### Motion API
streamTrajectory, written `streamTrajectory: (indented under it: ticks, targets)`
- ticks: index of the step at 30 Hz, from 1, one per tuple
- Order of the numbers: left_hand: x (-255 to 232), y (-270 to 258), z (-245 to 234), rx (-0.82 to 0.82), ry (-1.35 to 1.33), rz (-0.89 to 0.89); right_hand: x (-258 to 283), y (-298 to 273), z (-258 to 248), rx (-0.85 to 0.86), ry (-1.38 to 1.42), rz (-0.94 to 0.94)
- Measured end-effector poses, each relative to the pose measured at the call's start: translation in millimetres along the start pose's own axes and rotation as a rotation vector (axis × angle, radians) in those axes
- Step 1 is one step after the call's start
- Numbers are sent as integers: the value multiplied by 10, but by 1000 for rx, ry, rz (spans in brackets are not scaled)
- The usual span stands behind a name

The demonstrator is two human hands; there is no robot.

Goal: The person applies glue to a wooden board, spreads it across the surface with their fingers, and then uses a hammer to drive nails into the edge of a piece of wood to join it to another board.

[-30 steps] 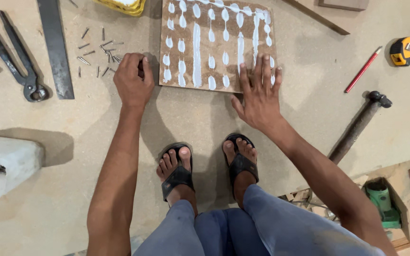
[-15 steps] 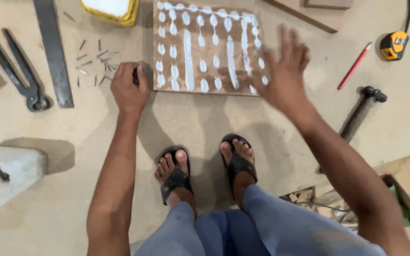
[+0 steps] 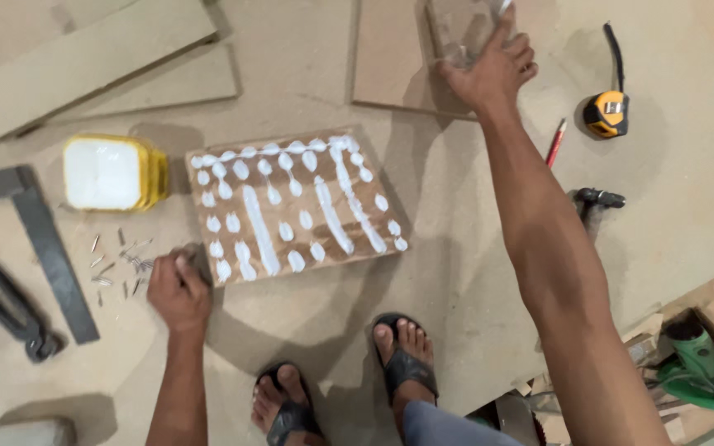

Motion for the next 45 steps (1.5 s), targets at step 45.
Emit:
streamTrajectory:
  ticks: [45]
  targets:
    - [-2486,1866,3098,706,347,642,571,-230,136,424,-1845,-332]
Point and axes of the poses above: each hand's wrist, its own y-axis towards the middle knuckle, its own z-axis out of the palm, x = y × z, the point moved 1 cm from there along y, towards the middle knuckle, and after that the axes turned 1 degree about y, right-handed, at the moved point
